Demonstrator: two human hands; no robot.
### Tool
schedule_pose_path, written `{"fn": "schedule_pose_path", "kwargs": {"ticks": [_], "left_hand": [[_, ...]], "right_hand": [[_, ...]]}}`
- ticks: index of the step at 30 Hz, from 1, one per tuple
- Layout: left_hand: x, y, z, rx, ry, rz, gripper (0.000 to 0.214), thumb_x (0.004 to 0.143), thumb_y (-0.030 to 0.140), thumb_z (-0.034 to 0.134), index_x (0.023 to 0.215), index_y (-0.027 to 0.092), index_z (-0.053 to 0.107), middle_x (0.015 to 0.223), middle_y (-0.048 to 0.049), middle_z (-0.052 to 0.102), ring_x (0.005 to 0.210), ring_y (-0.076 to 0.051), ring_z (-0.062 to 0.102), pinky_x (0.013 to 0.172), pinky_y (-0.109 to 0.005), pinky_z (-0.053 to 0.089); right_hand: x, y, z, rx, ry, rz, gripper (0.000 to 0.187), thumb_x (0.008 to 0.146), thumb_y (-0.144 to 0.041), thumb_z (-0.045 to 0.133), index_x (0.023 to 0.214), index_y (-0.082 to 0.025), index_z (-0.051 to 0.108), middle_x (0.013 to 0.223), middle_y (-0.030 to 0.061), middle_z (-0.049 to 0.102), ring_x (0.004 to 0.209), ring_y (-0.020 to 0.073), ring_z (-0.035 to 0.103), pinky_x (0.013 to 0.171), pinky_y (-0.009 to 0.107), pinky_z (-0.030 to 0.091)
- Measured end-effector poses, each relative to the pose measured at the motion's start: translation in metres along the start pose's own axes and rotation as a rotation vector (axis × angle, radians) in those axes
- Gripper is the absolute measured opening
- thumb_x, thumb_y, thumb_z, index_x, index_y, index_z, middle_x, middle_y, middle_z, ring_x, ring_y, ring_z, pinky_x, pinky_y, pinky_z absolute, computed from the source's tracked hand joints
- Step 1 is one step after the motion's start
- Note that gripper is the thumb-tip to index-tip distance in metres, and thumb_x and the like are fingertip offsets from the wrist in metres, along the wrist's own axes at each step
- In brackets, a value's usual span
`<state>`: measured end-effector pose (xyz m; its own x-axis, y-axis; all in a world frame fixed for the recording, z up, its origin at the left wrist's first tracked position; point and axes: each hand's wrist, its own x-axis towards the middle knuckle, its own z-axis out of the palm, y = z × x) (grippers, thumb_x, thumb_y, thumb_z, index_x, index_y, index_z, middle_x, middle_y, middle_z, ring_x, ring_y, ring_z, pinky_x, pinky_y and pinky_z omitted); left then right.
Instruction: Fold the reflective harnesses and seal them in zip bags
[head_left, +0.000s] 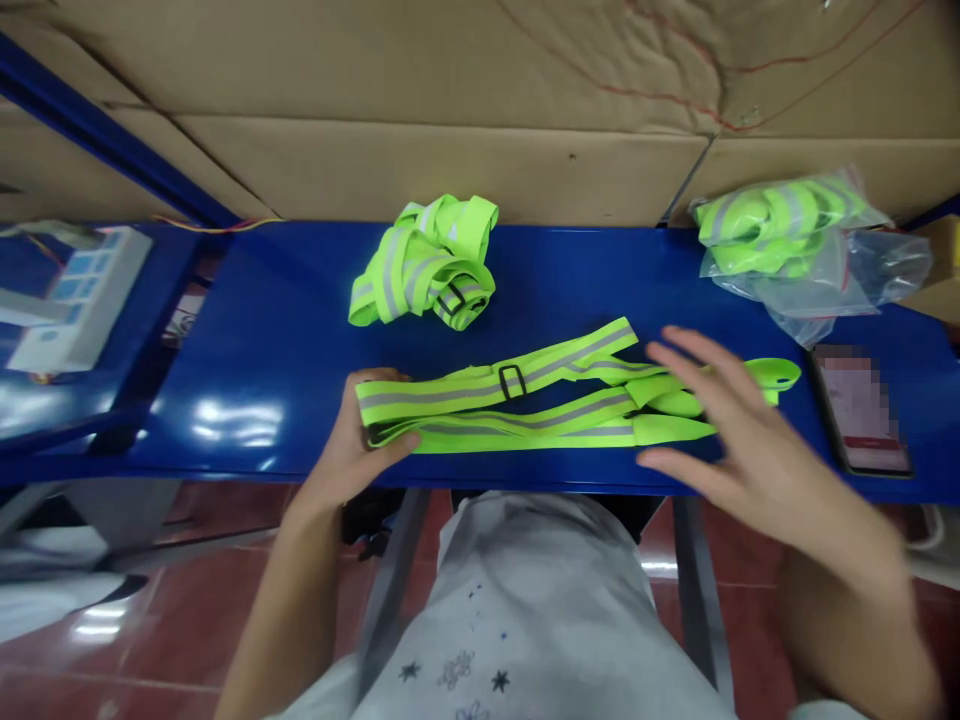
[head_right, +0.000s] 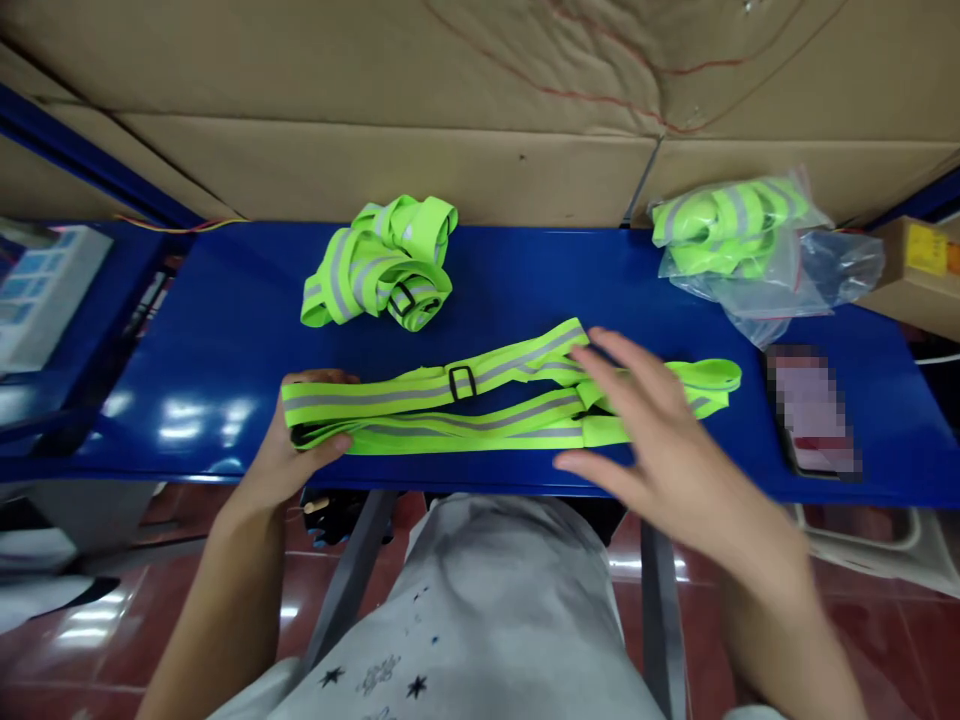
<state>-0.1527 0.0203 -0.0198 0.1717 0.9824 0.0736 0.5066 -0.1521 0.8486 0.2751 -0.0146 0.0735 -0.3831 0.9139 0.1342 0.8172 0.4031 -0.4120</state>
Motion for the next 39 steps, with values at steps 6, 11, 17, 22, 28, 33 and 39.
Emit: {"fn": "schedule_pose_path", "kwargs": {"ticks": [6, 11, 17, 22, 28, 33, 39], "left_hand": [[-0.003, 0.016, -0.01, 0.113, -0.083, 0.009, 0.088, 0.068, 0.048, 0.091, 0.141, 0.035, 0.044, 0.143, -0.0104, 0.051, 0.133, -0.035, 0.056, 0.108, -0.05, 0.054], [-0.006, 0.019, -0.022, 0.247, -0.111, 0.049, 0.066, 0.082, 0.042, 0.08, 0.14, 0.031, 0.051, 0.144, -0.0104, 0.059, 0.139, -0.035, 0.054, 0.126, -0.06, 0.03], [-0.011, 0.014, -0.036, 0.227, -0.06, -0.072, 0.055, 0.081, 0.046, 0.079, 0.13, 0.03, 0.06, 0.128, -0.0076, 0.07, 0.119, -0.033, 0.067, 0.106, -0.05, 0.054], [-0.005, 0.017, -0.036, 0.22, 0.045, -0.1, 0.063, 0.08, 0.054, 0.078, 0.134, 0.026, 0.06, 0.125, -0.0088, 0.072, 0.118, -0.033, 0.068, 0.107, -0.052, 0.053], [-0.002, 0.019, -0.034, 0.21, 0.022, -0.088, 0.064, 0.082, 0.056, 0.076, 0.134, 0.023, 0.058, 0.127, -0.0094, 0.07, 0.12, -0.03, 0.066, 0.111, -0.048, 0.051], [-0.005, 0.019, -0.04, 0.307, -0.058, 0.056, 0.053, 0.091, 0.046, 0.071, 0.137, 0.025, 0.058, 0.145, -0.0102, 0.06, 0.136, -0.03, 0.057, 0.117, -0.049, 0.045], [-0.007, 0.018, -0.041, 0.241, -0.085, -0.036, 0.065, 0.091, 0.053, 0.069, 0.147, 0.025, 0.051, 0.15, -0.0125, 0.057, 0.137, -0.033, 0.057, 0.118, -0.052, 0.046]], "right_hand": [[0.059, -0.059, 0.088, -0.022, -0.047, -0.319, 0.08, 0.104, -0.059, 0.046, 0.167, -0.017, 0.02, 0.172, 0.0149, 0.025, 0.161, 0.0302, 0.022, 0.132, 0.055, 0.022], [0.083, -0.043, 0.126, -0.091, -0.161, -0.306, 0.089, 0.1, -0.071, 0.042, 0.166, -0.014, 0.024, 0.172, 0.0164, 0.022, 0.161, 0.0341, 0.021, 0.132, 0.057, 0.018], [0.079, -0.035, 0.126, -0.07, -0.172, -0.305, 0.097, 0.095, -0.079, 0.041, 0.166, -0.014, 0.026, 0.171, 0.0197, 0.023, 0.16, 0.035, 0.022, 0.132, 0.056, 0.015], [0.079, -0.03, 0.122, -0.047, -0.154, -0.333, 0.078, 0.105, -0.066, 0.034, 0.166, -0.018, 0.027, 0.169, 0.0179, 0.031, 0.159, 0.0313, 0.027, 0.13, 0.055, 0.019], [0.077, -0.029, 0.127, -0.133, -0.075, -0.321, 0.051, 0.112, -0.033, 0.032, 0.162, -0.025, 0.038, 0.166, 0.0122, 0.039, 0.155, 0.0271, 0.037, 0.128, 0.05, 0.026], [0.075, -0.035, 0.13, -0.192, -0.041, -0.298, 0.053, 0.112, -0.034, 0.033, 0.165, -0.026, 0.033, 0.166, 0.012, 0.04, 0.154, 0.0288, 0.039, 0.127, 0.05, 0.028], [0.072, -0.037, 0.131, -0.212, -0.004, -0.274, 0.054, 0.111, -0.035, 0.036, 0.164, -0.025, 0.033, 0.165, 0.0118, 0.042, 0.153, 0.03, 0.04, 0.126, 0.054, 0.026]]}}
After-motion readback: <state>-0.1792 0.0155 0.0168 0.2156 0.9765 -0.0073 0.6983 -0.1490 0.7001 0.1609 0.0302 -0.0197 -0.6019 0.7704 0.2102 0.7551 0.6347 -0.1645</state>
